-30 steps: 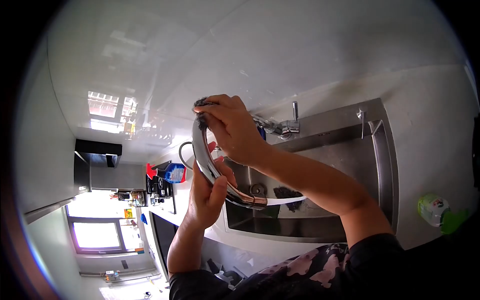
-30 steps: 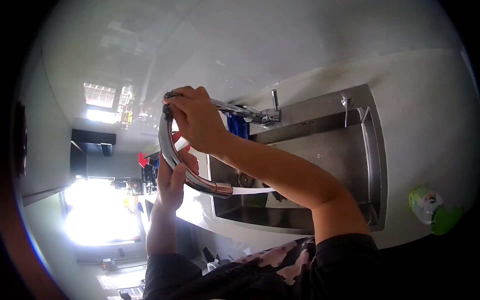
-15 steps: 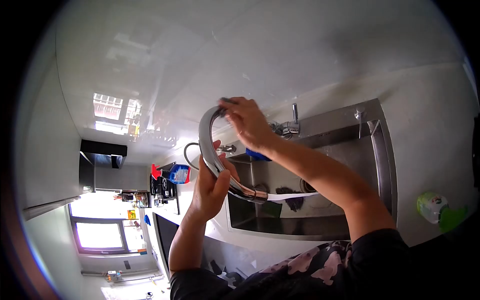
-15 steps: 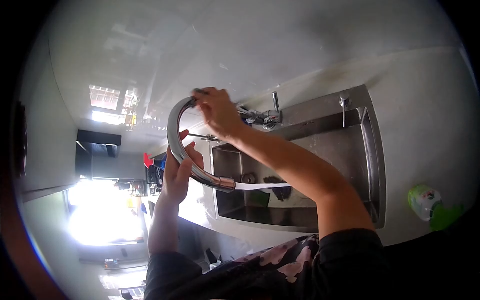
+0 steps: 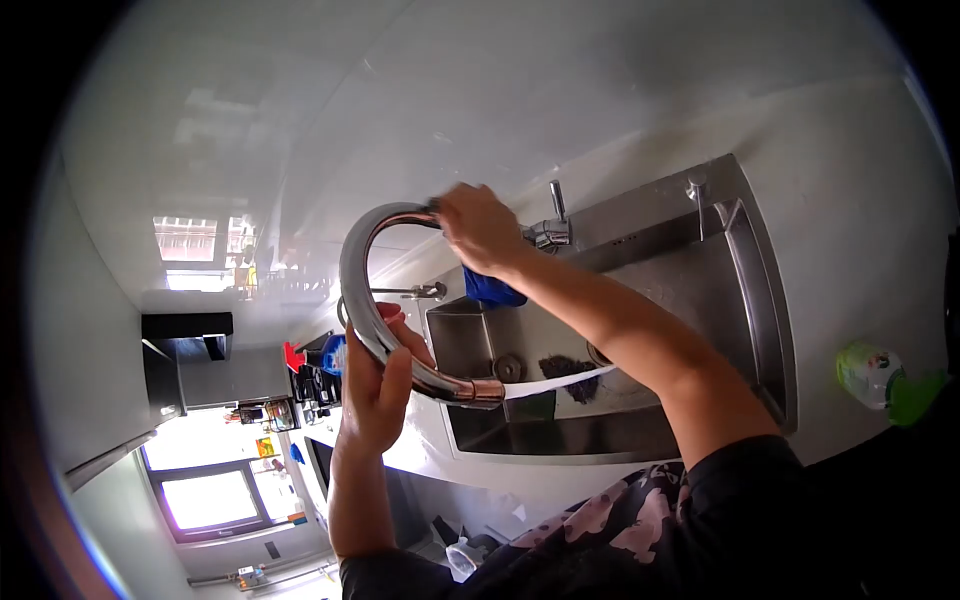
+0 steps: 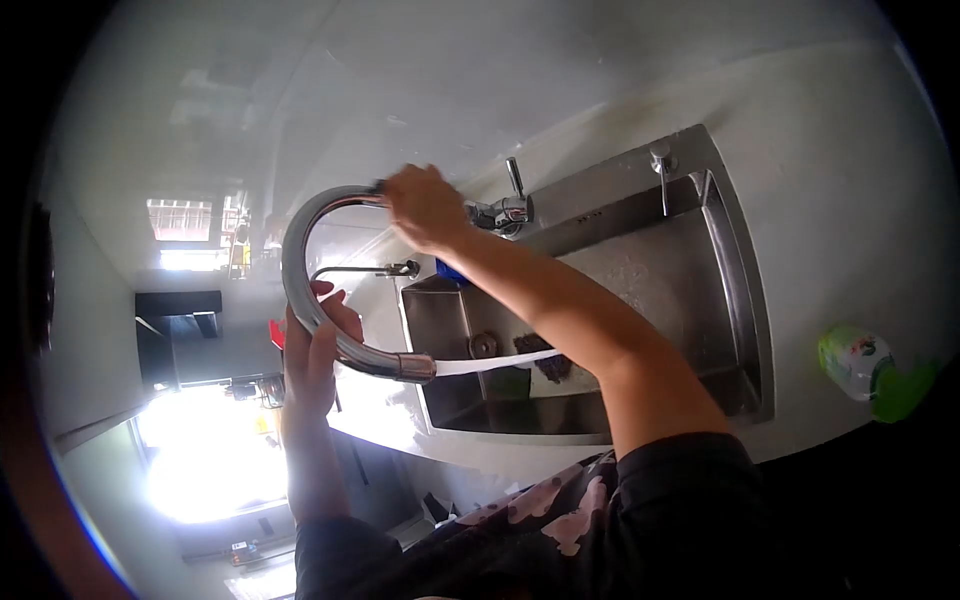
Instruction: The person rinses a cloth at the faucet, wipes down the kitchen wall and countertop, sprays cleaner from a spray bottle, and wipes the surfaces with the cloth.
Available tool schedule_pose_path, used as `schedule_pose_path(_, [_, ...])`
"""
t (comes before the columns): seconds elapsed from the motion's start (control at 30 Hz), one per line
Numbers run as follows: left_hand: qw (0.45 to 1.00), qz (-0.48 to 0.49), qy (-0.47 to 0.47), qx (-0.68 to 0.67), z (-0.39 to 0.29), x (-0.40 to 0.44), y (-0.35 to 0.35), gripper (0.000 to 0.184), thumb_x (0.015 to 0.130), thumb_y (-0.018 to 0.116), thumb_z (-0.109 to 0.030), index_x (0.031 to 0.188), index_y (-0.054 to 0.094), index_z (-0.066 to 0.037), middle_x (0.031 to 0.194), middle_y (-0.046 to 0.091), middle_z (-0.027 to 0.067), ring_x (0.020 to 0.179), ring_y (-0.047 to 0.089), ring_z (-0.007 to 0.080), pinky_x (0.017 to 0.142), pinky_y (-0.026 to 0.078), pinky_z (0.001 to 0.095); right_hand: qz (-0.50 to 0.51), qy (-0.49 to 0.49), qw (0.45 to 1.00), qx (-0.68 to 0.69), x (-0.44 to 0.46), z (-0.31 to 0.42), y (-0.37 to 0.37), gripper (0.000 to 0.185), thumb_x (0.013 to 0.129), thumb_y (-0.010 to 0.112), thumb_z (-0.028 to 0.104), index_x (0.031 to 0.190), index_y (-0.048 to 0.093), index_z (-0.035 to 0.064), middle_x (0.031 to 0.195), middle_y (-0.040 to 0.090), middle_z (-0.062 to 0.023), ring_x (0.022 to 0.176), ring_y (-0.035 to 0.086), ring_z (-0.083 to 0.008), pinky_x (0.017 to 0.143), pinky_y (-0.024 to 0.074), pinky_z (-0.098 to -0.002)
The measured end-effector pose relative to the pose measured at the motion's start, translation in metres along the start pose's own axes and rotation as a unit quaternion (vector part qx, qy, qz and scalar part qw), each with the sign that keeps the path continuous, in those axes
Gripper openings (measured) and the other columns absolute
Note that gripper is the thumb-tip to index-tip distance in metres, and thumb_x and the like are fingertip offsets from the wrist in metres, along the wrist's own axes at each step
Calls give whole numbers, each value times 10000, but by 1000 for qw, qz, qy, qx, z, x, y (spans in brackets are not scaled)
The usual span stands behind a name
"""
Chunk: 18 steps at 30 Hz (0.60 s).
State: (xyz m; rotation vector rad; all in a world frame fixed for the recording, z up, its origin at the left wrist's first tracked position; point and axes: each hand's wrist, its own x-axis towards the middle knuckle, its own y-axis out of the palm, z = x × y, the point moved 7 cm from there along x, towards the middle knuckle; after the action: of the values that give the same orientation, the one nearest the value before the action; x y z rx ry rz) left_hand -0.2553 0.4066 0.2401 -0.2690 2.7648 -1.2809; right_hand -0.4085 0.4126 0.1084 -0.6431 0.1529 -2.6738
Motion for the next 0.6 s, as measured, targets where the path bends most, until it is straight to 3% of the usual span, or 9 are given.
schedule_pose_path(0.13, [999,-1,20,-27,2,1,6,403,908,386,-236,1193,355,47,705,548,53,658,525,118,970,334,367,-27,52,998,-35,-50,-65,13,221,890,442,178,1015,600,87,982,570,-109,895,531,-294,779,453,-406])
schedule_pose_path(0.2, [1000,-6,21,-12,1,1,5,393,910,378,-221,1203,353,41,708,547,53,650,521,119,934,359,359,-64,36,995,-67,-65,-75,4,234,877,459,163,1054,591,85,1006,565,-100,908,531,-280,775,453,-397])
schedule_pose_path(0.27, [998,-6,-28,-47,9,-3,5,399,909,378,-220,1214,351,37,718,548,58,682,523,120,884,385,353,-13,-11,971,-240,-80,-65,0,303,850,524,148,1135,568,55,1041,540,-100,898,521,-276,784,453,-356])
schedule_pose_path(0.33, [993,-20,-6,-116,13,-1,6,388,923,395,-185,1244,327,23,810,558,88,788,543,151,743,439,297,45,-32,963,-264,-116,-73,-4,321,828,546,147,1136,568,58,1076,535,-101,940,527,-270,813,450,-381])
schedule_pose_path(0.4, [984,-51,38,-165,25,-4,12,604,924,384,-465,1280,331,20,879,584,99,889,565,204,851,421,371,41,-20,959,-278,-157,-99,-16,268,821,542,152,1076,594,88,1049,561,-94,943,541,-278,795,450,-399])
schedule_pose_path(0.43, [954,-87,21,-287,36,-9,23,672,898,391,-535,1280,340,15,897,592,106,906,566,210,863,415,380,14,-8,957,-291,-180,-117,-26,227,816,534,156,1025,611,110,1026,577,-81,923,552,-280,767,454,-407])
schedule_pose_path(0.5, [864,-132,-39,-484,69,-22,61,753,845,427,-632,1274,375,-15,962,598,121,960,560,228,912,394,406,152,165,924,-311,-221,-159,-45,245,819,569,238,1040,619,146,1156,569,-101,1030,546,-289,839,449,-392])
schedule_pose_path(0.53, [868,-148,-73,-468,88,-28,84,704,844,446,-612,1262,399,-49,991,592,103,982,548,230,939,380,415,141,202,899,-363,-242,-162,-59,294,844,555,261,1122,601,177,1220,536,-112,1087,518,-280,870,430,-371])
schedule_pose_path(0.6, [662,-151,-145,-720,105,-39,140,419,933,421,-435,1122,516,-74,1000,593,91,934,559,242,873,440,392,173,219,866,-414,-248,-147,-63,357,898,501,319,1211,552,156,1303,480,-87,1158,466,-259,916,401,-367])
